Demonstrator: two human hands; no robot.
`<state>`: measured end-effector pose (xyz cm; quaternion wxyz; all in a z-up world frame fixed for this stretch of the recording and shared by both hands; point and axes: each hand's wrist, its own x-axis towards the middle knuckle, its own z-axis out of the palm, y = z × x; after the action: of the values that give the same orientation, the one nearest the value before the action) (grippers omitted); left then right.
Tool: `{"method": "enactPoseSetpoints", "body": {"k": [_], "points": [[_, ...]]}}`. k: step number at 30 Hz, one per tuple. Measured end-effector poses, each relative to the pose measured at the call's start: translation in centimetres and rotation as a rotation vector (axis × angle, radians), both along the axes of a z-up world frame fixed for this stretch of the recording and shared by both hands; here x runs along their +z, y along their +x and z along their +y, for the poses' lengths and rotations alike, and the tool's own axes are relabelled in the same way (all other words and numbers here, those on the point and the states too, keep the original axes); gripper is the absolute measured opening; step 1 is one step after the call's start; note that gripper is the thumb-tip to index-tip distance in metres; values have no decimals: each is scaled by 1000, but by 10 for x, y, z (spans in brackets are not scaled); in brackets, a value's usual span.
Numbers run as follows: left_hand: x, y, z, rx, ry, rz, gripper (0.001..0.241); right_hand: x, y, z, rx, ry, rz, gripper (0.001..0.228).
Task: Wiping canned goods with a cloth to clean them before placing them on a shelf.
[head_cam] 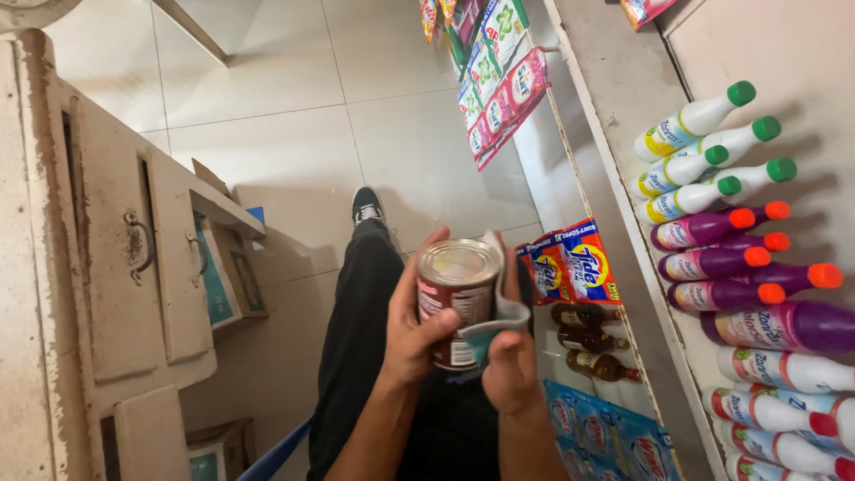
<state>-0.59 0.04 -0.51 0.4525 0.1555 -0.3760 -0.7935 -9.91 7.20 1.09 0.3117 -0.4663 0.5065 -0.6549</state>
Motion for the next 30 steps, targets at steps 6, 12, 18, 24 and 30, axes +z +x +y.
{"method": "enactPoseSetpoints", "body": {"k": [6,12,18,24,30], "points": [[8,2,-5,205,84,-88,79,-11,9,14,48,-6,249,81],[10,2,-1,89,58,-109,82,5,0,-1,-3,36,240,87],[13,2,6,63,-37,-165,87,13,3,-2,-20,40,102,103],[9,-2,4,224,250,119,82,-9,14,17,89,-99,126,76],[14,-9,7,155,299,191,69,3,16,3,-61,-55,-6,101]]}}
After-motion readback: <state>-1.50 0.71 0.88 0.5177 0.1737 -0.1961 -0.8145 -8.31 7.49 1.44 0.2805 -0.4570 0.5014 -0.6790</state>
